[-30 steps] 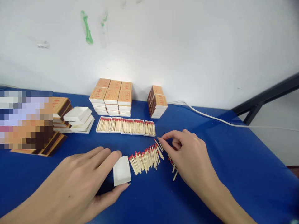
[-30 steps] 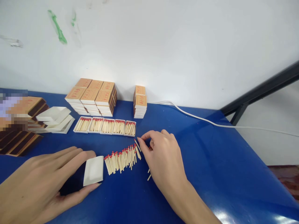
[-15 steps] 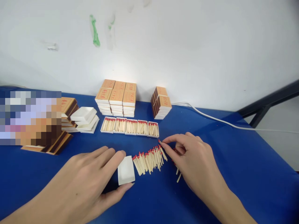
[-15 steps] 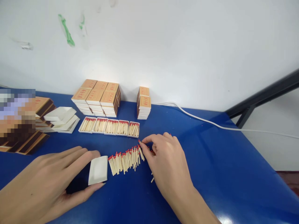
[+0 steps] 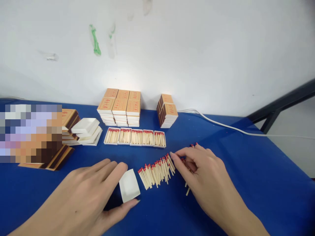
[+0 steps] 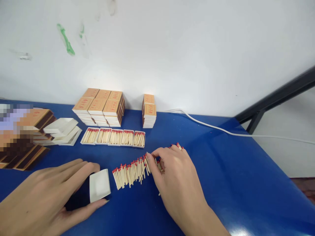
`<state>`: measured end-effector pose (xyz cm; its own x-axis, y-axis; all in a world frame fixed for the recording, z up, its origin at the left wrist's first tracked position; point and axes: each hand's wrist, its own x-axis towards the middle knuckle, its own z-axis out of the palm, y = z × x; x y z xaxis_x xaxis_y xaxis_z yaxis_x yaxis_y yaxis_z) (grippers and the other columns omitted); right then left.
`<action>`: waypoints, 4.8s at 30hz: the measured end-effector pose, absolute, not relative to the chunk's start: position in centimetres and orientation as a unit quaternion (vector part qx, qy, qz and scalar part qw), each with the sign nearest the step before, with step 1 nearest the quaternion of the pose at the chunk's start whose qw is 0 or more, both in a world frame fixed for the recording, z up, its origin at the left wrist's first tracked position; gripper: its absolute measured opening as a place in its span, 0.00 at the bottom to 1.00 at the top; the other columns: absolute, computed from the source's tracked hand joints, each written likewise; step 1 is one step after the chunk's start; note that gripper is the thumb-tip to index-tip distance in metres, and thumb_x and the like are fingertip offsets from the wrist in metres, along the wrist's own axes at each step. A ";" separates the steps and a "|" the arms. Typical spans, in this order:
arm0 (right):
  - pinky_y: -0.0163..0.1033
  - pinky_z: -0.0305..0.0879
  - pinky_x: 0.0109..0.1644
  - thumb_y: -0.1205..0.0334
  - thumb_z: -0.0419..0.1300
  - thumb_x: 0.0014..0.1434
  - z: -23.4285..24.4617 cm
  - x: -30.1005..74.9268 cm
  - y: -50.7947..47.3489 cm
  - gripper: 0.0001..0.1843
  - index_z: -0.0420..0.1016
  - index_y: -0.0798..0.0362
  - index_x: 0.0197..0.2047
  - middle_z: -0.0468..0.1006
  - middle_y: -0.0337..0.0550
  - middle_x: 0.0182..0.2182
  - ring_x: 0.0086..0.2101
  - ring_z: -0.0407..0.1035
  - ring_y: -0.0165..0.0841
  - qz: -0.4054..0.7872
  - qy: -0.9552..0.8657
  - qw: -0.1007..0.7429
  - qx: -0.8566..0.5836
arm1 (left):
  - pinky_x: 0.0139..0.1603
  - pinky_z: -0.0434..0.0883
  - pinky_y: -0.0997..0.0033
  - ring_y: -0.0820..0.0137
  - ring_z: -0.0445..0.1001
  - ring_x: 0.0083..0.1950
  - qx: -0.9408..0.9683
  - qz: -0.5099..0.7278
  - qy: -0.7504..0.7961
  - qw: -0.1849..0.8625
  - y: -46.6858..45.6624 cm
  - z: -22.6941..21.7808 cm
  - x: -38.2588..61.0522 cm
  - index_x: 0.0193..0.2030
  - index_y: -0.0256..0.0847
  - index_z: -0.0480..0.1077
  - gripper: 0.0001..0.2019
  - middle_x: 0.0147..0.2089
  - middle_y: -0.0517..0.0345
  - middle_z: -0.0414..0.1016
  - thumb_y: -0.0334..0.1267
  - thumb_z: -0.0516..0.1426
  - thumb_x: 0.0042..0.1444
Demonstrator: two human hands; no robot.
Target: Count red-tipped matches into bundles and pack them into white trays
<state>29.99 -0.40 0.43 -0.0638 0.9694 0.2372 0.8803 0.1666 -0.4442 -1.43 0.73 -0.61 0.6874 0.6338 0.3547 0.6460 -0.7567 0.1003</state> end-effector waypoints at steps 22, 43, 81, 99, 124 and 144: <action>0.43 0.66 0.32 0.53 0.77 0.72 0.4 28.2 -1.9 0.11 0.82 0.47 0.43 0.72 0.32 0.25 0.27 0.72 0.38 0.050 -0.756 0.230 -0.611 | 0.24 0.72 0.53 0.56 0.82 0.30 -0.925 -0.185 -0.331 0.021 0.5 0.6 -0.8 0.46 0.49 0.63 0.28 0.35 0.62 0.74 0.54 0.77 0.59; 0.42 0.68 0.31 0.62 0.74 0.74 0.1 28.6 -2.0 0.06 0.84 0.44 0.42 0.76 0.31 0.27 0.27 0.74 0.35 0.089 -0.763 0.238 -0.594 | 0.42 0.67 0.64 0.66 0.83 0.42 -0.870 -0.083 -0.418 -0.246 0.0 0.5 -2.6 0.50 0.54 0.78 0.20 0.45 0.69 0.84 0.43 0.78 0.56; 0.42 0.69 0.38 0.72 0.66 0.73 0.1 27.2 -2.3 0.13 0.79 0.47 0.36 0.76 0.36 0.29 0.33 0.71 0.35 0.077 -0.791 0.263 -0.547 | 0.38 0.69 0.66 0.67 0.84 0.40 -0.889 -0.133 -0.370 -0.233 0.0 0.2 -2.1 0.55 0.53 0.79 0.19 0.45 0.67 0.85 0.48 0.79 0.64; 0.55 0.74 0.49 0.48 0.69 0.79 -0.3 28.0 -2.3 0.11 0.82 0.46 0.50 0.80 0.41 0.34 0.36 0.77 0.43 -0.006 -0.749 0.268 -0.606 | 0.36 0.73 0.57 0.61 0.86 0.38 -0.926 -0.143 -0.330 -0.111 0.3 0.9 -2.0 0.61 0.51 0.72 0.32 0.49 0.64 0.87 0.45 0.80 0.56; 0.48 0.73 0.42 0.55 0.65 0.84 -0.6 28.9 -2.5 0.14 0.80 0.45 0.41 0.78 0.36 0.30 0.31 0.76 0.39 0.017 -0.779 0.236 -0.581 | 0.41 0.72 0.60 0.64 0.87 0.44 -0.923 -0.120 -0.328 -0.164 0.1 0.6 -2.4 0.63 0.54 0.80 0.22 0.50 0.64 0.88 0.44 0.75 0.65; 0.54 0.73 0.53 0.64 0.60 0.83 -0.2 29.2 -2.4 0.16 0.75 0.46 0.39 0.80 0.42 0.33 0.35 0.74 0.41 -0.005 -0.815 0.193 -0.547 | 0.44 0.70 0.65 0.72 0.84 0.42 -0.882 -0.129 -0.334 -0.307 0.0 1.5 -1.3 0.49 0.54 0.78 0.15 0.44 0.73 0.84 0.32 0.71 0.60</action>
<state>29.18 -2.37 -0.21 -0.3274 0.8890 0.3202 0.8929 0.4020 -0.2030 -1.27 -0.01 1.48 0.7440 0.6678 0.0224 0.5098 -0.5890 0.6270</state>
